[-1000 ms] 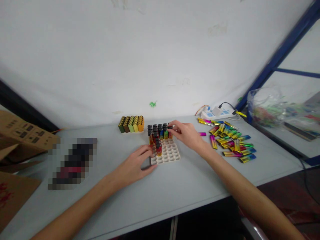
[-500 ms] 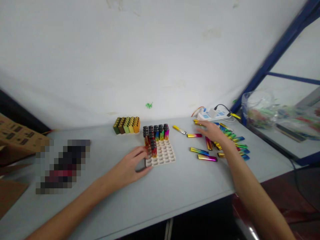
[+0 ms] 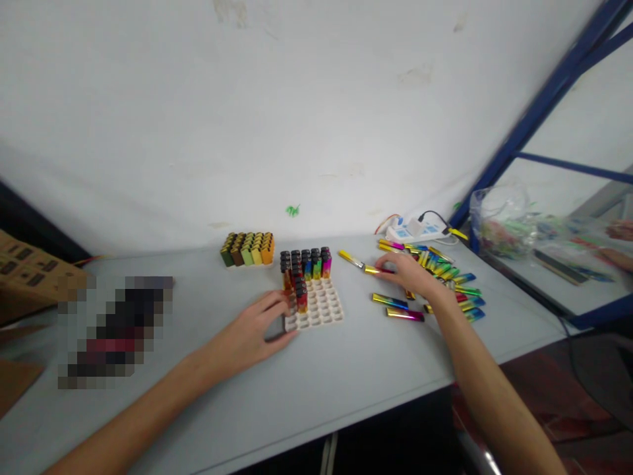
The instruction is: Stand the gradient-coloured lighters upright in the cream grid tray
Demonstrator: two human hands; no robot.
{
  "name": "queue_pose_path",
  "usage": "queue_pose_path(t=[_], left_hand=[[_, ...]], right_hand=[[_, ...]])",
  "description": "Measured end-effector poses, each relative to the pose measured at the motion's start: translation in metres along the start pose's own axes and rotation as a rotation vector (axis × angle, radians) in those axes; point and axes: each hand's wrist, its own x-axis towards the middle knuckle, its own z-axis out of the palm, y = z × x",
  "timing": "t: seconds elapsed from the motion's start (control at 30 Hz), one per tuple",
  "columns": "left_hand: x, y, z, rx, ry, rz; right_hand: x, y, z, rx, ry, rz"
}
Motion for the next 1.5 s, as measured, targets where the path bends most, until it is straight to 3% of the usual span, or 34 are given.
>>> queue_pose_path(t=[0.1,0.33,0.57,0.7,0.83,1.03,1.17,1.37,1.5], left_hand=[[0.0,0.0,0.0,-0.002,-0.003,-0.003],[0.001,0.0,0.0,-0.002,-0.009,-0.003],[0.001,-0.001,0.002,0.001,-0.004,-0.005],[0.0,0.0,0.001,-0.003,-0.011,-0.015],[0.0,0.0,0.001,-0.009,-0.016,-0.018],[0.0,0.0,0.001,-0.015,-0.001,0.0],[0.001,0.0,0.0,-0.015,0.0,-0.002],[0.001,0.0,-0.001,-0.009,0.002,-0.004],[0.002,0.002,-0.002,-0.011,-0.001,-0.014]], right_hand=[[-0.002,-0.008,0.0,0.12,0.083,0.053],[0.003,-0.033,0.007,0.354,0.278,0.005],[0.007,-0.064,0.011,0.616,0.222,-0.025],[0.007,-0.078,0.014,0.798,0.081,-0.041],[0.007,-0.088,0.026,0.967,0.065,0.059],[0.008,-0.098,0.044,0.663,0.241,0.119],[0.007,-0.106,0.048,0.515,0.265,0.072],[0.008,-0.111,0.049,0.458,0.258,0.05],[0.007,-0.109,0.05,0.545,0.248,0.061]])
